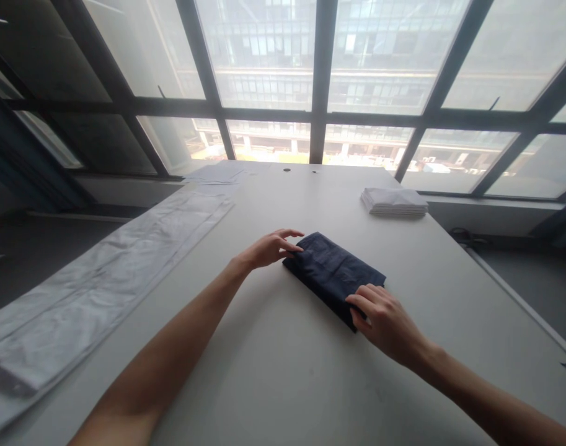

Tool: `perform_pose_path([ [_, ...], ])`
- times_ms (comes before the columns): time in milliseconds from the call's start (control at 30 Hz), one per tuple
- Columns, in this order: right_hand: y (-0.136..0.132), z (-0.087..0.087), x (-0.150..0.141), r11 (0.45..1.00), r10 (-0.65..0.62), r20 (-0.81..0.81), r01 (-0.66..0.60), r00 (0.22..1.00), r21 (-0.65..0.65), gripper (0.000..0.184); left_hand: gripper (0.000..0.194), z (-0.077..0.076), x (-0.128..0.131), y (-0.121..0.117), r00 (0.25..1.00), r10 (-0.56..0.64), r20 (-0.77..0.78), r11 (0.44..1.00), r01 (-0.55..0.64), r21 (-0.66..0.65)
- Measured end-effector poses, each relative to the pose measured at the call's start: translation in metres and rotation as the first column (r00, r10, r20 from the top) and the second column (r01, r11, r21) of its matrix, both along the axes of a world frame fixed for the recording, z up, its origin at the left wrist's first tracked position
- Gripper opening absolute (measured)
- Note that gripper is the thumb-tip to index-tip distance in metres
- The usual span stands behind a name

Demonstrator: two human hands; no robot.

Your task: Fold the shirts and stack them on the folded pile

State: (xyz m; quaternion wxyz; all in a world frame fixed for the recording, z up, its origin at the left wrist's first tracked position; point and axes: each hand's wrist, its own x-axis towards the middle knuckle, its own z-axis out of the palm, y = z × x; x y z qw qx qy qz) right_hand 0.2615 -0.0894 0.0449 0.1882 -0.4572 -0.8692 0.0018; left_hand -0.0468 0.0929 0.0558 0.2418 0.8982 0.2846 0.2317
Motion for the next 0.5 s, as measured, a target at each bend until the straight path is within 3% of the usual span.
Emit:
perform_pose_path([
  [167, -0.006, -0.004, -0.008, 0.996, 0.06, 0.037, -0.057, 0.998, -0.073, 0.01, 0.023, -0.013, -0.011, 0.001, 0.991, 0.047, -0.123, 0.999, -0.046, 0.009],
  [233, -0.001, -0.001, -0.006, 0.989, 0.057, -0.076, -0.067, 0.995, -0.131, 0.011, 0.032, -0.007, -0.014, -0.003, 0.987, 0.017, -0.159, 1.0, -0.018, -0.003],
  [300, 0.013, 0.004, -0.004, 0.991, -0.029, -0.243, -0.004, 0.969, -0.132, 0.02, 0.042, 0.003, -0.006, -0.008, 0.985, -0.008, -0.173, 1.0, 0.007, -0.011],
  [400, 0.042, 0.01, -0.011, 0.969, -0.245, -0.373, 0.231, 0.895, -0.084, 0.03, 0.04, 0.008, 0.031, -0.015, 0.993, 0.075, -0.088, 0.994, -0.067, 0.089],
  [500, 0.066, 0.004, -0.032, 0.921, -0.39, -0.248, 0.381, 0.887, -0.083, 0.046, 0.042, -0.006, 0.082, -0.015, 0.988, 0.123, -0.089, 0.967, -0.099, 0.236],
])
